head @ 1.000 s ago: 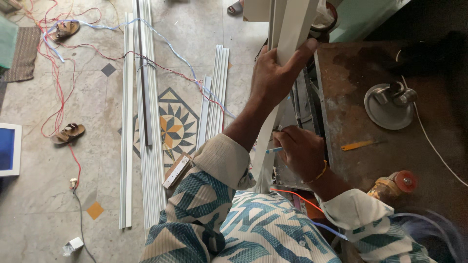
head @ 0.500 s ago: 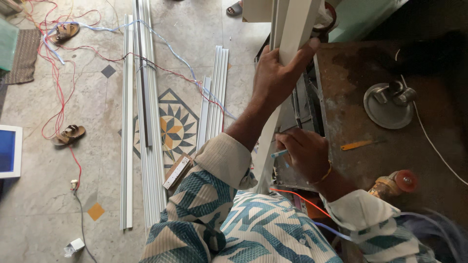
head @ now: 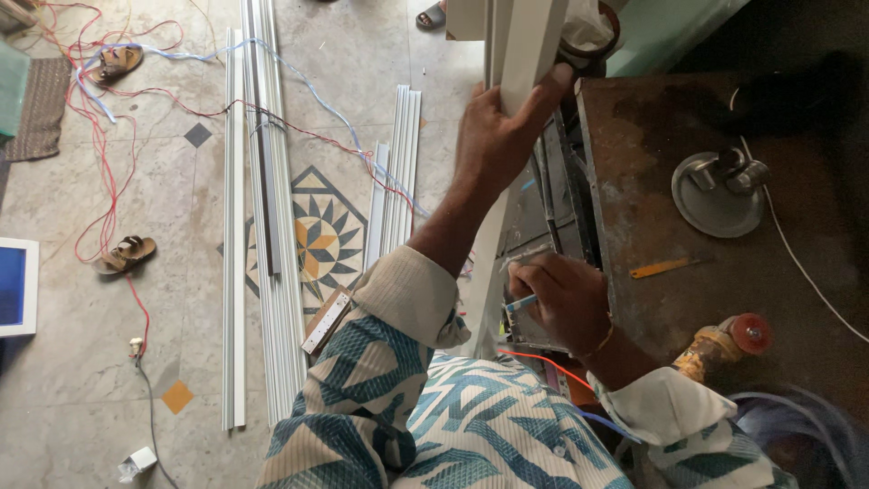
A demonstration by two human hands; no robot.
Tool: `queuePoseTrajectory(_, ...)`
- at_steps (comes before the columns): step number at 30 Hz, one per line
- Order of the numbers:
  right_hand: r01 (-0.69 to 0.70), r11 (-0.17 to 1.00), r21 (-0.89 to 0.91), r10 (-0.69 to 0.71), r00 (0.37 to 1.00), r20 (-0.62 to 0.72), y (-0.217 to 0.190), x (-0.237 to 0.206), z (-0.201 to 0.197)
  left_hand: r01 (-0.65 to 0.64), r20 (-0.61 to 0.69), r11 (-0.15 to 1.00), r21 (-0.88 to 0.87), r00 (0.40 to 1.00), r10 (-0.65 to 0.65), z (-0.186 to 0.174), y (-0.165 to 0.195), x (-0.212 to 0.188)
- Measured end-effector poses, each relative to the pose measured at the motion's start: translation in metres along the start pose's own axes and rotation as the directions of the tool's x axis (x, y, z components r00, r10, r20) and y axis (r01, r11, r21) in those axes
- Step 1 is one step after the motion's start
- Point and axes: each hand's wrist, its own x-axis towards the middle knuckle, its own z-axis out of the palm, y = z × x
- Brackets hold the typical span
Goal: The person uses an angle grinder to cut rectangular slots into a long white metal profile. After cutting, they lift the profile to inspect the cutouts and use a pencil to mark or clean the edges.
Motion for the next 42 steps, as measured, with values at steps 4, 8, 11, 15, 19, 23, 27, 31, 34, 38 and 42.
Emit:
queuePoseTrajectory(4, -0.093, 0.996, 0.005, 0.093, 0.994, -0.057, 0.002, -0.007, 0.005, 0.008, 0.003, 1.0, -0.026, 1.0, -0.008, 0.006, -0.012, -0.005)
queuePoseTrajectory(8, -0.364, 0.92, 0.146, 0.376, 0.925, -0.059, 0.009, -0.025, 0.0, 0.073, 0.076, 0.993, -0.094, 0.995, -0.066, 0.005, -0.031, 0.0)
queuePoseTrajectory(11, -0.403, 0.862, 0.309, 0.411, 0.911, 0.043, 0.022, -0.041, -0.007, 0.123, 0.198, 0.977, -0.177, 0.976, -0.087, -0.013, -0.046, 0.006)
queuePoseTrajectory(15, -0.513, 0.823, 0.245, 0.482, 0.858, 0.179, 0.036, -0.063, -0.005, 0.114, 0.256, 0.935, -0.337, 0.966, -0.026, -0.022, -0.051, 0.006)
queuePoseTrajectory(19, -0.7, 0.679, 0.222, 0.612, 0.706, 0.356, 0.057, -0.089, 0.004, 0.131, 0.271, 0.918, -0.375, 0.962, -0.027, -0.027, -0.042, 0.003)
queuePoseTrajectory(23, -0.764, 0.629, 0.144, 0.707, 0.639, 0.302, 0.107, -0.135, -0.01, 0.111, 0.227, 0.926, -0.362, 0.974, -0.028, -0.03, -0.036, 0.001)
queuePoseTrajectory(27, -0.809, 0.586, 0.056, 0.792, 0.586, 0.172, 0.156, -0.195, -0.044, 0.146, 0.2, 0.945, -0.293, 0.976, -0.089, -0.031, -0.036, -0.002)
queuePoseTrajectory(31, -0.857, 0.443, -0.264, 0.879, 0.473, -0.057, 0.175, -0.233, -0.074, 0.186, 0.205, 0.949, -0.256, 0.969, -0.135, -0.027, -0.034, -0.004)
queuePoseTrajectory(34, -0.844, 0.457, -0.281, 0.824, 0.521, -0.223, 0.169, -0.225, -0.082, 0.165, 0.221, 0.97, -0.176, 0.967, -0.125, -0.018, -0.031, -0.005)
queuePoseTrajectory(38, -0.88, 0.328, 0.345, 0.925, 0.372, 0.07, 0.122, -0.169, -0.049, 0.045, 0.24, 0.944, -0.328, 0.97, 0.037, -0.002, -0.024, -0.003)
queuePoseTrajectory(42, -0.736, 0.302, 0.606, 0.737, 0.584, 0.341, 0.051, -0.091, -0.013, 0.067, 0.282, 0.96, -0.273, 0.959, 0.014, 0.003, -0.015, -0.003)
